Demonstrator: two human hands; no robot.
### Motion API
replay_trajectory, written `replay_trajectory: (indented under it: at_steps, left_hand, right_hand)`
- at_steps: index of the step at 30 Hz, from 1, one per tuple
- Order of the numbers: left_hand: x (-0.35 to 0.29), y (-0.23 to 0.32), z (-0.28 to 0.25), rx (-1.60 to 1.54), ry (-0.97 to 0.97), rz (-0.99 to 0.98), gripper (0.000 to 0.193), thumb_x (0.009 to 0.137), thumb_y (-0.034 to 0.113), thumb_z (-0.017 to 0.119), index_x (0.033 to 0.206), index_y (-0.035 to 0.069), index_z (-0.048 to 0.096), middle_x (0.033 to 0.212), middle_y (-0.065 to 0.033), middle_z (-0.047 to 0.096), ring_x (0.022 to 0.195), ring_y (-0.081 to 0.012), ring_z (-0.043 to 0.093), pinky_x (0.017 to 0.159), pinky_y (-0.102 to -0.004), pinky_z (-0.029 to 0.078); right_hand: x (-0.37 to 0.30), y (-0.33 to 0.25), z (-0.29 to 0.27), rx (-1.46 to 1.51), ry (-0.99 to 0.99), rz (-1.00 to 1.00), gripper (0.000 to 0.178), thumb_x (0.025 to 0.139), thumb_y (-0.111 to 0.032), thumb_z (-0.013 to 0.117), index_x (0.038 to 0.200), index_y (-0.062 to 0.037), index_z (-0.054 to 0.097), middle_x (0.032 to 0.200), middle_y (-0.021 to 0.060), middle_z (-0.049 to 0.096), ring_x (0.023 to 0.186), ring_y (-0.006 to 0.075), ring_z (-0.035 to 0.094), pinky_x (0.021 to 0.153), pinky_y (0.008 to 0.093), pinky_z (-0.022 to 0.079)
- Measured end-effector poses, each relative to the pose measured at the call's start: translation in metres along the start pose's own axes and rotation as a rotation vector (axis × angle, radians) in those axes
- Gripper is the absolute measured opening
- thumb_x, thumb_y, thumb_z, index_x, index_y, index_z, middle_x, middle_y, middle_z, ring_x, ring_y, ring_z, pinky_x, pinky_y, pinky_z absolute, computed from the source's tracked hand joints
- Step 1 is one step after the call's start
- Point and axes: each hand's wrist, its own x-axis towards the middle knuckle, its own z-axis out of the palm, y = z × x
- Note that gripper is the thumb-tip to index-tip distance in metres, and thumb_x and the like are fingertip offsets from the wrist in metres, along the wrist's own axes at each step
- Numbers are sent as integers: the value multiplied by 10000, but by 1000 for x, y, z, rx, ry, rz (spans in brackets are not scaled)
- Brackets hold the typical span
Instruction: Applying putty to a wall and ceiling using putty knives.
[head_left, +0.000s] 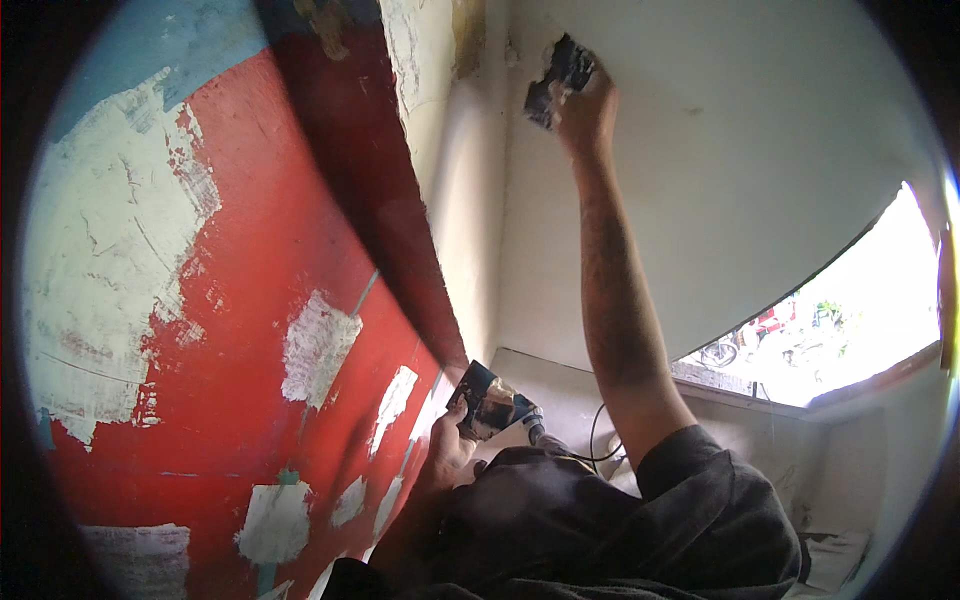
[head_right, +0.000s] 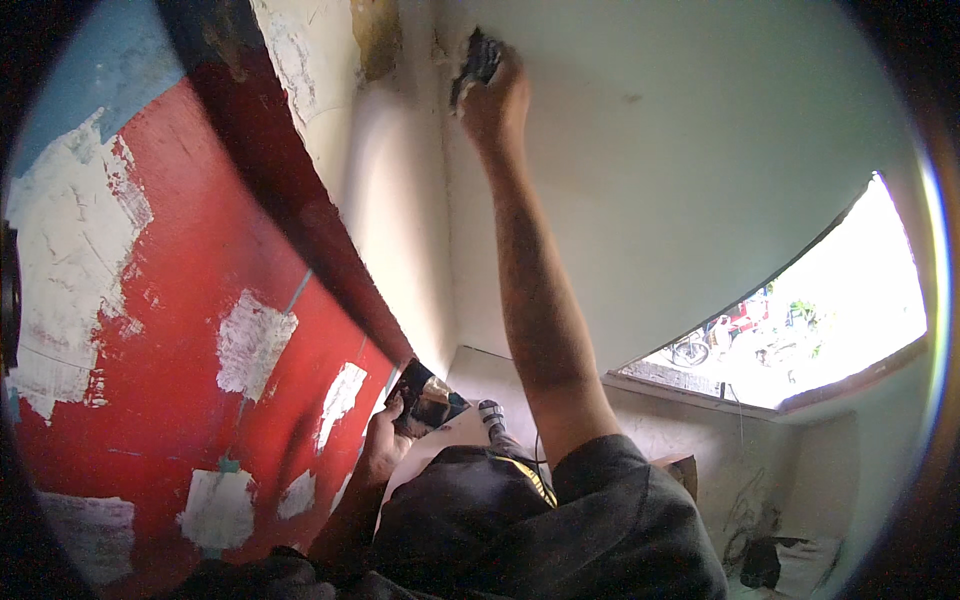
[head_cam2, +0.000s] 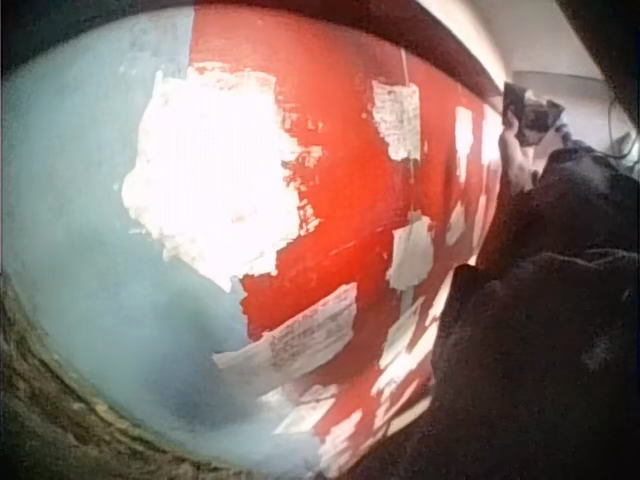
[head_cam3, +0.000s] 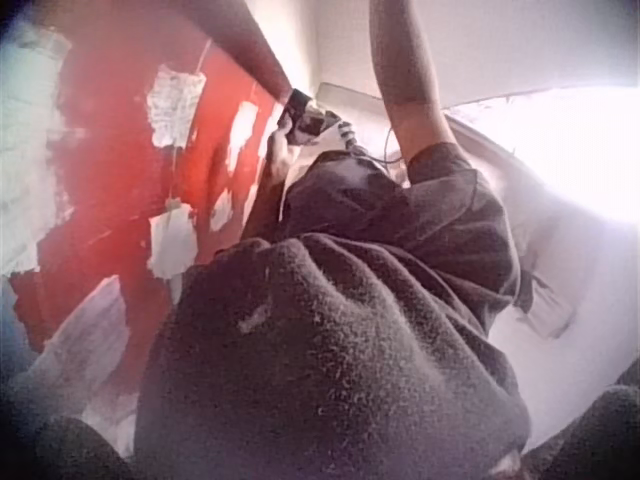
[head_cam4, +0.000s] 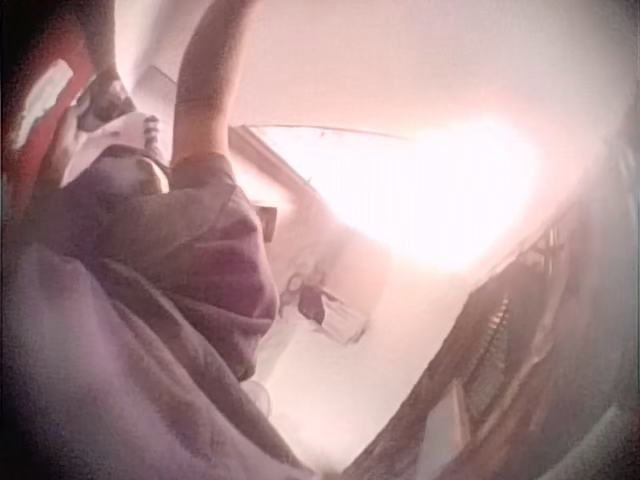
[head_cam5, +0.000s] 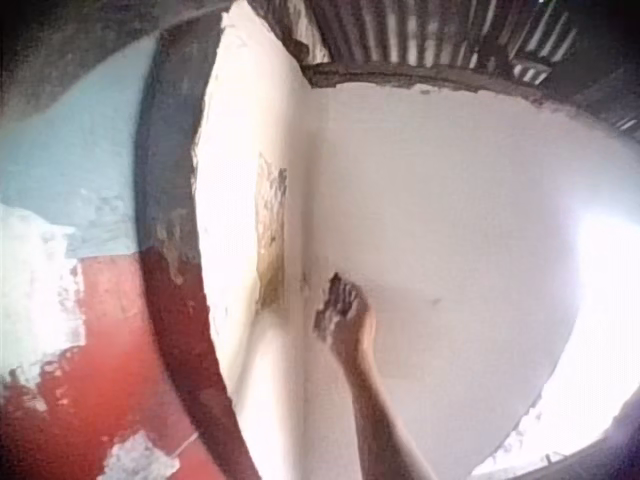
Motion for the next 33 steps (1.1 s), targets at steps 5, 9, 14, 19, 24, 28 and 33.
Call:
replay_trajectory:
  at_steps: [5, 9, 14, 19, 24, 28, 33]
  left_hand:
    - [-5, 2, 3, -5, 80, 33, 374, 898, 106, 444, 1250, -17, 410, 1180, -138, 531, 1098, -278, 520, 958, -430, 420]
    - [2, -4, -1, 4, 37, -13, 356, 894, 132, 477, 1230, 17, 448, 1193, -127, 538, 1110, -285, 521, 954, -464, 425]
    - [7, -3, 0, -21, 43, 20, 350, 884, 100, 456, 1224, 17, 454, 1194, -126, 539, 1109, -283, 522, 952, -469, 424]
    - [-1, 8, 10, 24, 132, 33, 354, 868, 93, 478, 1212, 13, 452, 1152, -115, 550, 1071, -261, 541, 936, -430, 436]
    - [1, 5, -2, -42, 139, 76, 359, 862, 90, 488, 1210, 12, 450, 1147, -116, 545, 1074, -266, 537, 930, -435, 443]
    - [3, 6, -12, -65, 115, 34, 366, 851, 85, 497, 1208, 18, 451, 1142, -121, 543, 1075, -275, 534, 925, -440, 445]
    - [-1, 12, -14, -32, 78, 84, 363, 855, 82, 502, 1212, 37, 453, 1139, -127, 542, 1067, -283, 537, 916, -445, 449]
  right_hand:
    - [15, 18, 20, -193, -34, -64, 380, 704, 50, 499, 1078, 22, 563, 1014, 234, 603, 968, 381, 576, 848, 402, 445]
    - [9, 30, 34, -216, -27, -170, 367, 719, -13, 543, 1085, 5, 560, 1028, 227, 599, 990, 373, 565, 861, 398, 433]
    - [8, 28, 46, -166, -5, -162, 390, 686, -8, 540, 1075, -2, 570, 1034, 228, 595, 995, 381, 557, 873, 396, 432]
    - [5, 21, 58, -299, -74, -6, 372, 672, -20, 542, 1042, 9, 572, 1013, 245, 591, 975, 392, 558, 838, 422, 445]
    - [-3, 18, 70, -276, 16, 9, 350, 667, -23, 538, 1012, 11, 591, 981, 244, 604, 953, 403, 563, 835, 430, 445]
    - [-5, 14, 74, -278, 44, -8, 262, 680, -42, 507, 918, 49, 569, 932, 261, 586, 903, 438, 555, 803, 484, 439]
    - [-7, -1, 73, -285, 31, -34, 257, 674, -41, 511, 907, 50, 571, 930, 257, 585, 889, 438, 556, 793, 476, 446]
